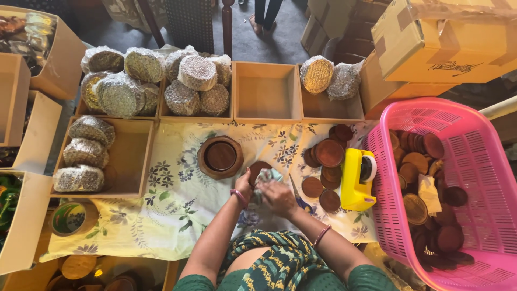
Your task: Cleaning clay lamps with a cloth and stacking them.
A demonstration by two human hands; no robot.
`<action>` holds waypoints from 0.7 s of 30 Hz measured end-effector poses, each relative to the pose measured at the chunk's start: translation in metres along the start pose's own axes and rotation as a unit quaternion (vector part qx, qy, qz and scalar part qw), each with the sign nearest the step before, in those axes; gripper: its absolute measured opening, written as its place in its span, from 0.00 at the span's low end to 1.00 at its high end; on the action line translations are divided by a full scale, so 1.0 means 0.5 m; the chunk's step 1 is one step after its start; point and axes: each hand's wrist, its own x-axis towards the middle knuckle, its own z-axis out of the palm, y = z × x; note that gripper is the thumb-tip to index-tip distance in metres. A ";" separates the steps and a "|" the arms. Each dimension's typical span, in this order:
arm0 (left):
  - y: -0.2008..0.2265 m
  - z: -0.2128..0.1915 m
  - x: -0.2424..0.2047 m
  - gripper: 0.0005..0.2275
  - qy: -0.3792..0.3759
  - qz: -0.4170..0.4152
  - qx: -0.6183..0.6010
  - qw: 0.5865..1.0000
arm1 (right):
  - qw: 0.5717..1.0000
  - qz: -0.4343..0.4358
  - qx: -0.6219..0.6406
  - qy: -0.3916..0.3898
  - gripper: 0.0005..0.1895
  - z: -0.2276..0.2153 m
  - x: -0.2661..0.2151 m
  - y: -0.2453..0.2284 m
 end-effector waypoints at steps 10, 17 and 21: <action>0.019 0.026 -0.022 0.21 -0.037 0.010 -0.095 0.995 | 0.998 -0.024 -0.035 0.035 0.21 -0.007 0.014 -0.008; 0.061 0.063 -0.091 0.20 -0.020 -0.031 -0.073 0.997 | 0.999 0.004 -0.033 0.029 0.19 0.005 0.042 -0.007; 0.080 0.076 -0.117 0.21 -0.035 -0.020 -0.094 0.995 | 0.998 -0.039 -0.036 -0.024 0.23 0.008 0.062 -0.018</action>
